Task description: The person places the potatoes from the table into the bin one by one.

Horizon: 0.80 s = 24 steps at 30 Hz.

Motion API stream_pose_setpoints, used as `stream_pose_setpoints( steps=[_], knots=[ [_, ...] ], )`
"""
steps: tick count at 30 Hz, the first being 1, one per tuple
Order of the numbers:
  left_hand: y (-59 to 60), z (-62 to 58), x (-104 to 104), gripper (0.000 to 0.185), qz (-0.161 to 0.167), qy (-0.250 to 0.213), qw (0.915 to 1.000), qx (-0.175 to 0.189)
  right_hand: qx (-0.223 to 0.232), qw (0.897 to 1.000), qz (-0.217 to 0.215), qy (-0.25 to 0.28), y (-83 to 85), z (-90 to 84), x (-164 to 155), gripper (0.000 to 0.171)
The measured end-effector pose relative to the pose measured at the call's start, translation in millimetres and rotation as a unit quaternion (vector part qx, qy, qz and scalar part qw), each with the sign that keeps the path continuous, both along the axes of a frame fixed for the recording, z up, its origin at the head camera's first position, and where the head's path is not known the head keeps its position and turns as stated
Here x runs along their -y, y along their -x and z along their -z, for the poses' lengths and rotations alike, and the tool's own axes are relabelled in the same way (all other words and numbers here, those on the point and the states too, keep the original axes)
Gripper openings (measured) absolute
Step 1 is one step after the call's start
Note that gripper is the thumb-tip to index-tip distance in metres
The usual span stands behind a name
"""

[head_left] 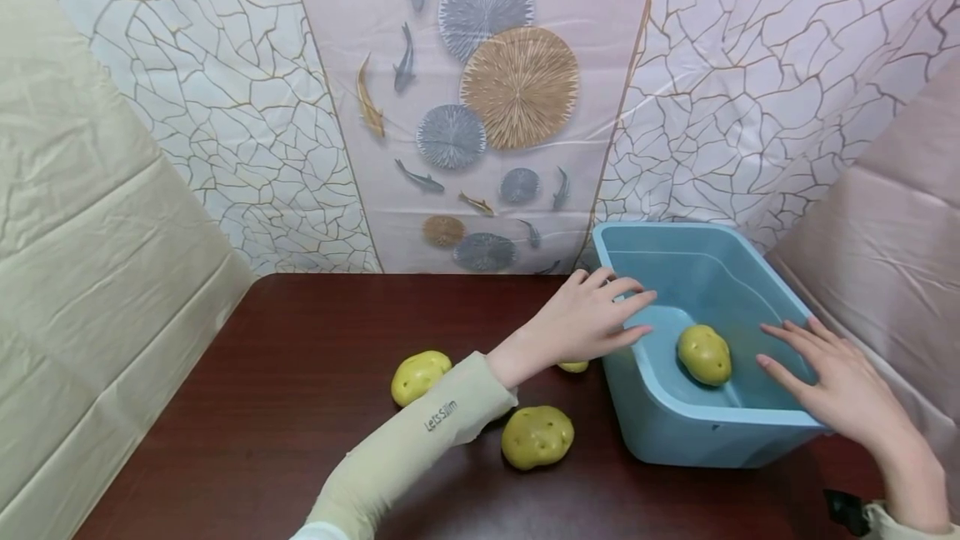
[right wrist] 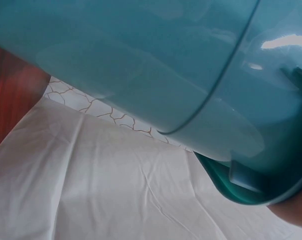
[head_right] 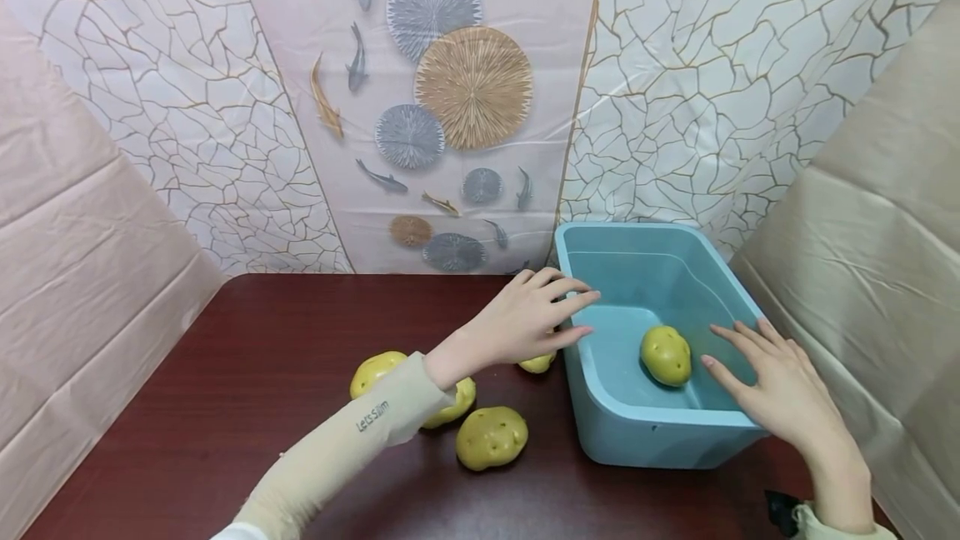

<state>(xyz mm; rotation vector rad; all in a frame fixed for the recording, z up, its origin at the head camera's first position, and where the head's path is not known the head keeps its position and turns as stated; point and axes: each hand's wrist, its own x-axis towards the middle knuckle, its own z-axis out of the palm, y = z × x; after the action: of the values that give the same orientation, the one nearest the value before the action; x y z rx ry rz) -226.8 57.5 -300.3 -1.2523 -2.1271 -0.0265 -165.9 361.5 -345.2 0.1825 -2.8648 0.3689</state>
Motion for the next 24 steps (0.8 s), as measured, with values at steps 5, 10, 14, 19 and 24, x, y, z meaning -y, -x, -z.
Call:
stream_pose_setpoints(
  steps=[5, 10, 14, 19, 24],
  knots=[
    [0.4, 4.3, 13.4, 0.038, 0.0, -0.016, 0.9998, 0.01, 0.001, 1.0, -0.001, 0.002, -0.2, -0.2, 0.2, 0.059],
    [2.5, 12.2, 28.8, 0.039, -0.011, -0.02, 0.9988, 0.042, 0.0, 1.0, 0.0, 0.001, -1.0, -0.6, 0.2, 0.059],
    [3.6, 20.0, 41.3, 0.039, -0.029, -0.023, 0.9973, 0.063, 0.005, 1.0, 0.001, 0.001, -0.7, -0.7, 1.0, 0.059],
    [1.9, 28.0, 55.2, 0.041, -0.05, -0.014, 0.9947, 0.089, 0.007, 1.0, 0.001, 0.001, -0.7, -0.8, 1.7, 0.059],
    [1.6, 36.3, 67.4, 0.042, -0.066, -0.006, 0.9924, 0.104, 0.006, 1.0, 0.002, -0.002, -1.2, -1.7, 2.0, 0.059]
  ],
)
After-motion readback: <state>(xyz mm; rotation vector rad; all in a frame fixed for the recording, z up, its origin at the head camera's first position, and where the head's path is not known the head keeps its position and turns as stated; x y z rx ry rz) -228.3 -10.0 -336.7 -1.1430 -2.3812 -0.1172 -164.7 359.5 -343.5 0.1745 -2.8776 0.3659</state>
